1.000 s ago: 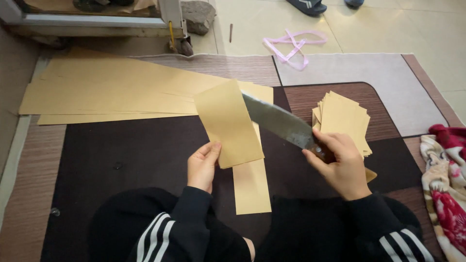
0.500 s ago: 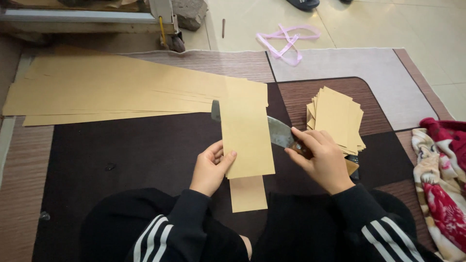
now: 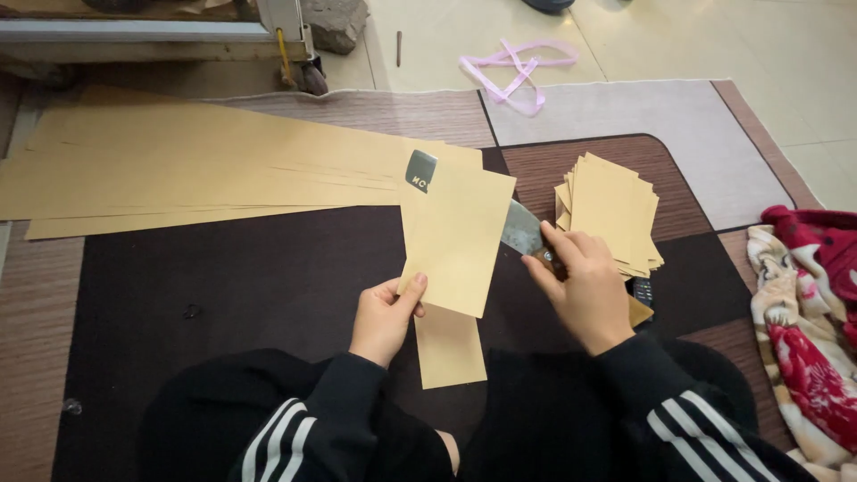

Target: Folding and cutting brown paper strips into smaller pieces for packaging using a large knife

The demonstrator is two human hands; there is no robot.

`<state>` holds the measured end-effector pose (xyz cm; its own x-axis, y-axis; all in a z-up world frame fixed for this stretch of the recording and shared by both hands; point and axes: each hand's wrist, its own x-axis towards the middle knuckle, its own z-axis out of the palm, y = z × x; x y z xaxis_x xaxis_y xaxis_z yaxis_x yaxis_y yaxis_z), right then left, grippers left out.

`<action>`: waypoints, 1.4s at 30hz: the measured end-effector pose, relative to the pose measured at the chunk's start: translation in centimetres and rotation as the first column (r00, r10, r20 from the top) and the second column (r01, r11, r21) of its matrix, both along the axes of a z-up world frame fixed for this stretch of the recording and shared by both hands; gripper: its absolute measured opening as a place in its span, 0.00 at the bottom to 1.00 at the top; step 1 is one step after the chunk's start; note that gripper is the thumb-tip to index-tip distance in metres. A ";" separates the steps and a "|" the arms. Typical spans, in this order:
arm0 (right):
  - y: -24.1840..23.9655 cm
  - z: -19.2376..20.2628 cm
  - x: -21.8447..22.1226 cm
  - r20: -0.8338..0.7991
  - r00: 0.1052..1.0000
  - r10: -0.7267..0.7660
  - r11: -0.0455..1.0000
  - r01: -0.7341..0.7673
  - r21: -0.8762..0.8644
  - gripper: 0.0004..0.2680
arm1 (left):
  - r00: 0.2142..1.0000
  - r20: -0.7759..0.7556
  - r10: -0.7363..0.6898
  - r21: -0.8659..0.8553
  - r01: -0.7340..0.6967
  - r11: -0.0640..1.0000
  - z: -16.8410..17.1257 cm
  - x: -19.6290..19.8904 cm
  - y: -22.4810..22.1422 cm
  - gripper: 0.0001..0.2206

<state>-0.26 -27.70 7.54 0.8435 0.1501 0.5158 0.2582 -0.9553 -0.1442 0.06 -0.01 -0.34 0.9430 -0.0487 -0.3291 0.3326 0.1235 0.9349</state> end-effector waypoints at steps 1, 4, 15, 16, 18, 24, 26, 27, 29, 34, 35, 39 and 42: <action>0.1 -0.1 -0.1 -0.001 1.000 -0.002 1.000 0.002 0.000 0.18 | 1.000 -0.001 -0.002 0.000 0.002 1.000 0.1 -0.1 -0.1 0.17; 0.3 -0.5 -0.1 -0.006 1.000 -0.015 1.000 0.015 0.005 0.18 | 0.999 -0.040 0.012 -0.010 -0.013 1.000 0.9 -0.2 -0.4 0.17; -2.3 0.4 0.9 -0.142 0.954 -0.266 0.950 0.284 0.132 0.16 | 0.987 -0.156 0.023 -0.114 -0.041 0.993 0.5 -1.3 -1.8 0.17; -3.1 0.1 1.2 -0.142 0.954 -0.265 0.949 0.284 0.135 0.16 | 0.988 -0.155 0.024 -0.112 -0.041 0.993 0.6 -1.2 -1.5 0.17; -4.8 -0.4 1.7 -0.285 0.861 -0.421 0.865 0.476 0.160 0.18 | 0.993 -0.095 0.076 -0.080 -0.083 0.993 0.8 -1.0 -0.9 0.17; -10.6 -14.9 5.8 -0.669 0.678 -0.304 0.778 0.582 0.237 0.22 | 0.996 -0.009 0.087 0.018 -0.087 0.996 -0.1 -0.6 -1.2 0.14; -11.3 -18.3 6.8 -0.690 0.651 -0.316 0.789 0.584 0.190 0.21 | 0.997 -0.008 0.081 0.026 -0.081 0.996 -0.6 -0.7 -1.2 0.14; -11.6 -20.0 7.4 -0.711 0.623 -0.325 0.801 0.581 0.143 0.21 | 0.997 -0.010 0.080 0.036 -0.080 0.996 -0.9 -0.7 -1.0 0.14; -11.2 -21.8 8.3 -0.727 0.580 -0.368 0.835 0.550 0.015 0.22 | 0.996 -0.035 0.087 0.011 -0.086 0.996 -1.6 -0.4 -1.1 0.14; 0.1 -6.4 4.1 -0.716 0.695 -0.070 0.865 0.400 0.304 0.17 | 0.988 -0.117 0.105 -0.038 -0.110 0.993 -1.7 -0.8 -1.5 0.14; 1.4 -5.0 3.7 -0.663 0.734 0.149 0.682 0.409 0.607 0.18 | 0.984 -0.147 0.100 -0.042 -0.107 0.993 -1.6 -0.8 -1.6 0.14; 4.2 -2.8 2.3 -0.492 0.812 0.313 0.397 0.358 0.845 0.15 | 0.984 -0.171 0.047 -0.019 -0.052 0.998 -1.6 -0.9 -2.3 0.14; 3.0 -4.3 3.1 -0.541 0.795 0.275 0.364 0.435 0.823 0.19 | 0.992 -0.122 -0.023 -0.039 0.018 0.999 -1.4 -1.2 -2.8 0.15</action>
<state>2.88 -24.70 3.27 0.9539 -0.1729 -0.2455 -0.2716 -0.1483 -0.9509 -1.16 -2.76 -1.70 0.8946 -0.0818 -0.4393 0.4468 0.1496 0.8820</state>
